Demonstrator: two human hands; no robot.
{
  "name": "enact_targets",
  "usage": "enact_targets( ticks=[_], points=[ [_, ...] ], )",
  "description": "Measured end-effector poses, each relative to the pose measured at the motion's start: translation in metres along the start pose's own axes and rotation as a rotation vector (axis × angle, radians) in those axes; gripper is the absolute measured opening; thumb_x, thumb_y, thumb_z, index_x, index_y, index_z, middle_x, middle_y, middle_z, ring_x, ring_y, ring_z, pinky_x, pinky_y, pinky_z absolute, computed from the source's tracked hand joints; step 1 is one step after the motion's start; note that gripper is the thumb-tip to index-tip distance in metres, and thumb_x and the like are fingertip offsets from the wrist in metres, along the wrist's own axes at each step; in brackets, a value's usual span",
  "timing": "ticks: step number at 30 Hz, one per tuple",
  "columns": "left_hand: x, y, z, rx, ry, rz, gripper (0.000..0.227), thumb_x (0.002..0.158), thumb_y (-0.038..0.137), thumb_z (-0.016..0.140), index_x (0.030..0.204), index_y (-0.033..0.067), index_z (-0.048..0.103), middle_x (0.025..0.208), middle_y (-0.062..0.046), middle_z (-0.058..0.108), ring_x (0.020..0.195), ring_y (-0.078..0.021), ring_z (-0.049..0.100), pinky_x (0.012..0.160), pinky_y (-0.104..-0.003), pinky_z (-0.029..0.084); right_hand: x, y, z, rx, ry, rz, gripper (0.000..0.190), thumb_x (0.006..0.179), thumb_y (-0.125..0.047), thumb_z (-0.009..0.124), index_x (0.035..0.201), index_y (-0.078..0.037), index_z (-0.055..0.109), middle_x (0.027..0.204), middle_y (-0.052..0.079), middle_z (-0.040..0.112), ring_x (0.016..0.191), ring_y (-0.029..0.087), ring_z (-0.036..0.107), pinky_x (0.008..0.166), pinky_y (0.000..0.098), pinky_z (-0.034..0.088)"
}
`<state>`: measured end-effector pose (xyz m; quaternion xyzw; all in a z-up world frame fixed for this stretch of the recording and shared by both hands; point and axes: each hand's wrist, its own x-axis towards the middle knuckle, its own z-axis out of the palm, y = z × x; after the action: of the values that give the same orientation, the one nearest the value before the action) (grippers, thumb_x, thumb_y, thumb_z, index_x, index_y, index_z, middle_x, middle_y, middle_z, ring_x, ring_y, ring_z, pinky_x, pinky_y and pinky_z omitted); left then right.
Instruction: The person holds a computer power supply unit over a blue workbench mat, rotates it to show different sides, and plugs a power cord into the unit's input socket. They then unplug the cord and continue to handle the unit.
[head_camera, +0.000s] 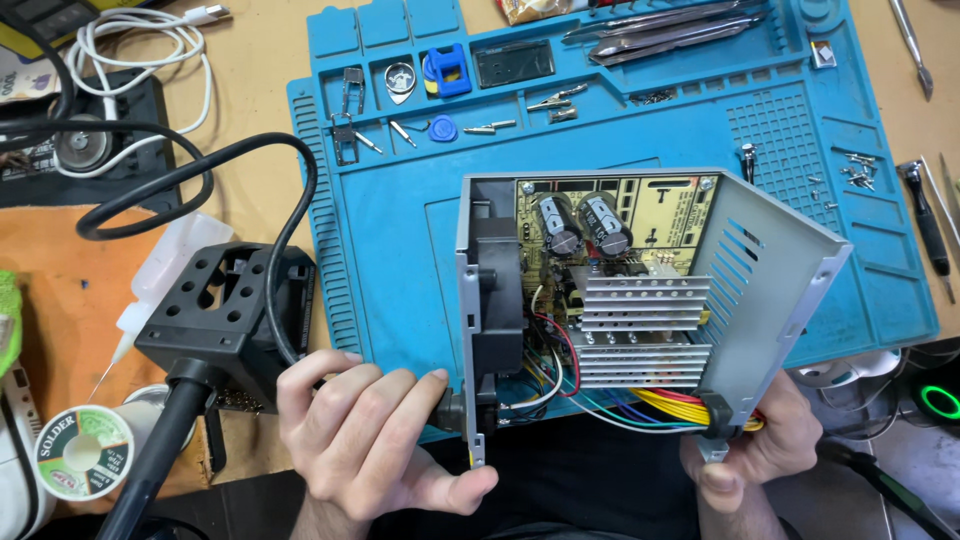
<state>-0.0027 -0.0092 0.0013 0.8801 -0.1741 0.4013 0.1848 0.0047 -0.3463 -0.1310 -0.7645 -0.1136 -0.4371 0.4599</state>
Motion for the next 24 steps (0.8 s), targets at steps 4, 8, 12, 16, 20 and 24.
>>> enact_targets(
  ticks=[4, 8, 12, 16, 20, 24],
  points=[
    [0.001, -0.002, -0.001, -0.008, 0.011, 0.016, 0.070, 0.105, 0.068, 0.044, 0.084, 0.0126, 0.080, 0.074, 0.000, 0.069, 0.071, -0.0193, 0.060, 0.082, -0.043, 0.053, -0.012, 0.011, -0.008, 0.002, 0.027, 0.062, 0.099, 0.094, -0.082, 0.049, 0.093, 0.016, 0.061, 0.066, 0.013, 0.037, 0.064, 0.022, 0.031, 0.066, 0.0438, 0.025],
    [0.001, -0.006, -0.001, 0.001, 0.019, 0.046, 0.070, 0.106, 0.069, 0.043, 0.086, 0.0126, 0.080, 0.076, 0.000, 0.069, 0.072, -0.0184, 0.060, 0.081, -0.042, 0.052, -0.023, 0.028, -0.011, -0.072, 0.074, -0.026, 0.108, 0.098, -0.084, 0.043, 0.097, 0.021, 0.065, 0.073, 0.025, 0.053, 0.064, 0.031, 0.044, 0.065, 0.0476, 0.036],
    [0.002, -0.008, -0.001, -0.012, 0.049, 0.055, 0.069, 0.108, 0.066, 0.042, 0.084, 0.0129, 0.078, 0.075, 0.000, 0.068, 0.071, -0.0180, 0.061, 0.079, -0.040, 0.052, -0.025, 0.031, -0.008, 0.097, 0.161, 0.047, 0.095, 0.094, -0.076, 0.056, 0.104, 0.019, 0.063, 0.076, 0.021, 0.050, 0.073, 0.029, 0.044, 0.072, 0.0456, 0.038],
    [0.001, -0.008, -0.002, -0.028, 0.059, 0.061, 0.067, 0.109, 0.065, 0.044, 0.086, 0.0120, 0.078, 0.078, 0.000, 0.069, 0.072, -0.0179, 0.062, 0.079, -0.039, 0.052, -0.021, 0.034, -0.002, 0.123, 0.192, 0.013, 0.099, 0.096, -0.080, 0.058, 0.117, 0.017, 0.066, 0.077, 0.020, 0.050, 0.074, 0.028, 0.044, 0.073, 0.0451, 0.036],
    [0.002, -0.010, -0.002, -0.029, 0.081, 0.066, 0.068, 0.110, 0.065, 0.043, 0.086, 0.0113, 0.077, 0.078, -0.001, 0.068, 0.071, -0.0181, 0.061, 0.077, -0.039, 0.052, -0.016, 0.048, -0.012, 0.142, 0.154, 0.012, 0.091, 0.099, -0.077, 0.061, 0.114, 0.013, 0.059, 0.082, 0.018, 0.049, 0.081, 0.029, 0.048, 0.079, 0.0463, 0.040],
    [0.003, -0.010, -0.003, -0.049, 0.099, 0.066, 0.067, 0.112, 0.062, 0.043, 0.085, 0.0100, 0.075, 0.077, -0.001, 0.067, 0.067, -0.0178, 0.060, 0.076, -0.039, 0.051, -0.009, 0.032, -0.015, 0.170, -0.050, -0.238, 0.042, 0.113, -0.044, 0.053, 0.151, -0.028, 0.054, 0.130, 0.035, 0.055, 0.108, 0.049, 0.054, 0.093, 0.0621, 0.047]
  ],
)
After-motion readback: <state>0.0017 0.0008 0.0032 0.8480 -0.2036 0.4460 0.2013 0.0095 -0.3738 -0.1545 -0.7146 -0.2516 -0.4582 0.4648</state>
